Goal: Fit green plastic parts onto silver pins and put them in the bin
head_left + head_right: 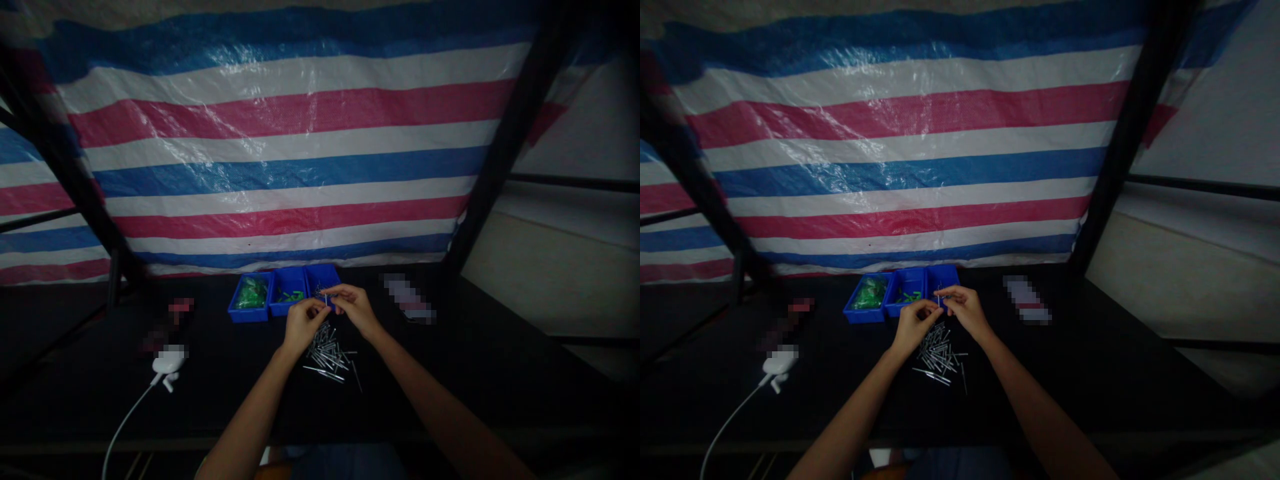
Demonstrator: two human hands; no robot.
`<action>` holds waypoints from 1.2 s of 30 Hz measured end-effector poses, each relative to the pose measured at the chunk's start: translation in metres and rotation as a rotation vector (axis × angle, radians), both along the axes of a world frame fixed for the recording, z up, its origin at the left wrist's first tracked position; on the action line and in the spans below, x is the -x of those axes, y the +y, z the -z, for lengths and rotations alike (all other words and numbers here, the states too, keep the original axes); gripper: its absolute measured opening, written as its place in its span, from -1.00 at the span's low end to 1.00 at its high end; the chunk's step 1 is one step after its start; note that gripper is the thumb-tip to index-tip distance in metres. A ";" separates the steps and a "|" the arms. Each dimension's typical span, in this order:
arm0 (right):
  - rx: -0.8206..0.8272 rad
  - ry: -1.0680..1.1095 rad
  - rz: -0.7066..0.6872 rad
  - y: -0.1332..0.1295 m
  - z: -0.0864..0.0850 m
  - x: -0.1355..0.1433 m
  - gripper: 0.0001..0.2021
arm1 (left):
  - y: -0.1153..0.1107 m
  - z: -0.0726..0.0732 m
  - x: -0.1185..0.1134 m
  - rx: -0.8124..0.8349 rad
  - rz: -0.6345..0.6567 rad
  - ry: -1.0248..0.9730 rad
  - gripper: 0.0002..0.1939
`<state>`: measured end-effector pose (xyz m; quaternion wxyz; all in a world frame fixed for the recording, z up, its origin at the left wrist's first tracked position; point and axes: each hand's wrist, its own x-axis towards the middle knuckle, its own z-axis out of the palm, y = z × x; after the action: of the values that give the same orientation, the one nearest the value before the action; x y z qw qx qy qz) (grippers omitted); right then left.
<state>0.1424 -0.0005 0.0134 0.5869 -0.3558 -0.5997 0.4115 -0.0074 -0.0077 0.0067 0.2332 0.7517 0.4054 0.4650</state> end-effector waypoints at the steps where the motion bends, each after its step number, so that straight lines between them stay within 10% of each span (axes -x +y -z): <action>1: 0.008 0.019 -0.018 -0.001 -0.001 0.000 -0.82 | 0.000 0.000 0.000 0.000 0.000 0.001 -0.79; 20: -0.057 -0.018 -0.121 0.003 0.011 0.002 -0.75 | 0.004 0.001 0.005 -0.024 -0.055 0.014 -0.81; 29: -0.186 -0.219 0.154 0.004 0.006 -0.004 -0.81 | -0.006 -0.016 0.008 -0.149 -0.068 0.190 -0.80; 33: -0.152 -0.293 0.347 0.009 0.008 -0.012 -0.78 | -0.021 -0.032 0.045 -0.276 -0.229 0.165 -0.78; 36: -0.137 -0.384 0.469 0.011 0.010 -0.019 -0.76 | -0.042 -0.038 0.103 -0.284 -0.599 0.085 -0.71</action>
<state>0.1610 0.0108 0.0032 0.5645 -0.5152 -0.6275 0.1485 -0.1108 -0.0494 0.0447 -0.0383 0.6428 0.5489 0.5329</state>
